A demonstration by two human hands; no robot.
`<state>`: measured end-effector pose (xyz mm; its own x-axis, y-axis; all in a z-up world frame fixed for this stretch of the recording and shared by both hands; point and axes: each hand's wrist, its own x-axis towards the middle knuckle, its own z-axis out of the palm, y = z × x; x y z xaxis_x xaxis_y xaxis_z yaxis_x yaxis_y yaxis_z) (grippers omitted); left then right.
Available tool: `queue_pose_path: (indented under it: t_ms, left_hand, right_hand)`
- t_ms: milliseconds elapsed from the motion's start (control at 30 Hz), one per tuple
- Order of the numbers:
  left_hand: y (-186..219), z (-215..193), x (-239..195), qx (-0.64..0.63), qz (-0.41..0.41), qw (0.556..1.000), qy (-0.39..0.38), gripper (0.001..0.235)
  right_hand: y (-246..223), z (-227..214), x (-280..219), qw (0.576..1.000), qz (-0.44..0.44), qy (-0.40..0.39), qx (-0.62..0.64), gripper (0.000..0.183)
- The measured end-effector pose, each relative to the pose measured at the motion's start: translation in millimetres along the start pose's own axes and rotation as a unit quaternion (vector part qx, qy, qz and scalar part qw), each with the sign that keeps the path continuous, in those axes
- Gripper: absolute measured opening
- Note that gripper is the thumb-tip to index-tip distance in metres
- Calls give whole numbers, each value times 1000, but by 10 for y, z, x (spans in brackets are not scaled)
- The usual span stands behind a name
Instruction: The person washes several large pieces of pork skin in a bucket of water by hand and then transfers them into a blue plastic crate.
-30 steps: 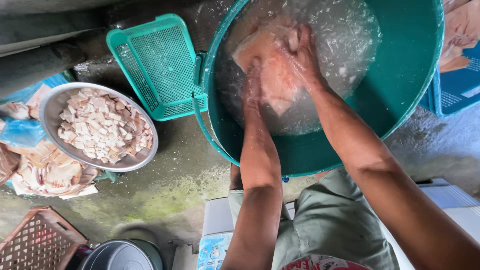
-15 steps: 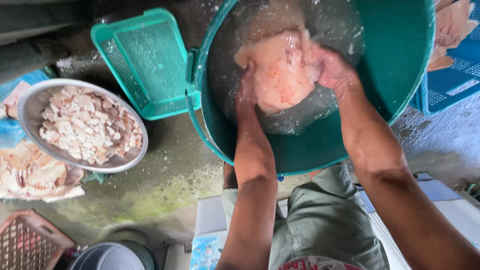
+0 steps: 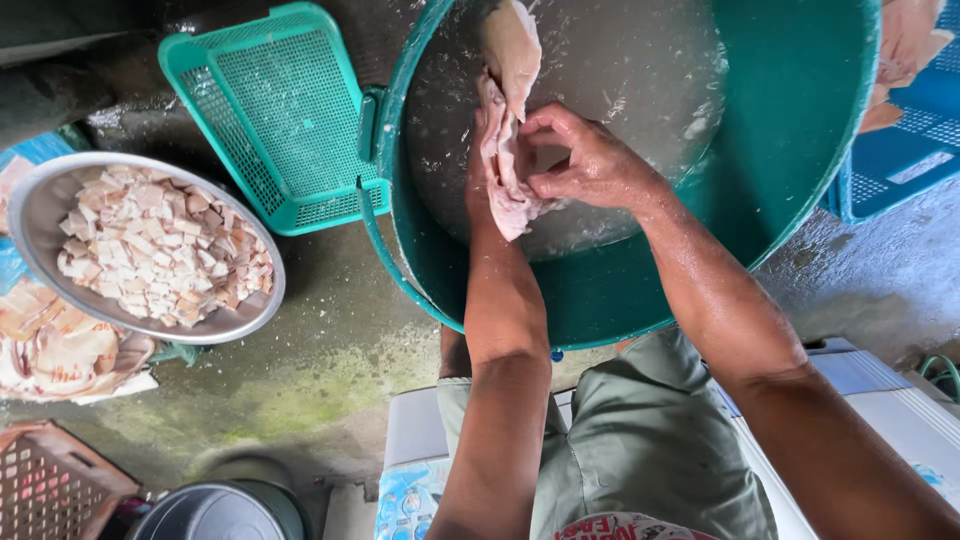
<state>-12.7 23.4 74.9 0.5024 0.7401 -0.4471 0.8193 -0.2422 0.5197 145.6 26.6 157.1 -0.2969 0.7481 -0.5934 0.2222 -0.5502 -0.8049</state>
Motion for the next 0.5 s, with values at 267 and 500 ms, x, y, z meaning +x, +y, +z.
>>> queue_pose_path:
  t_ms: [267,500]
  left_hand:
    - [127,-3,103,-366,-12,908,205,72]
    - [125,-8,190,-441,-27,880,173,74]
  right_hand:
    - [106,108,-42,990,-100,94,-39,104]
    - [242,-142,49,988,-72,105,91,112]
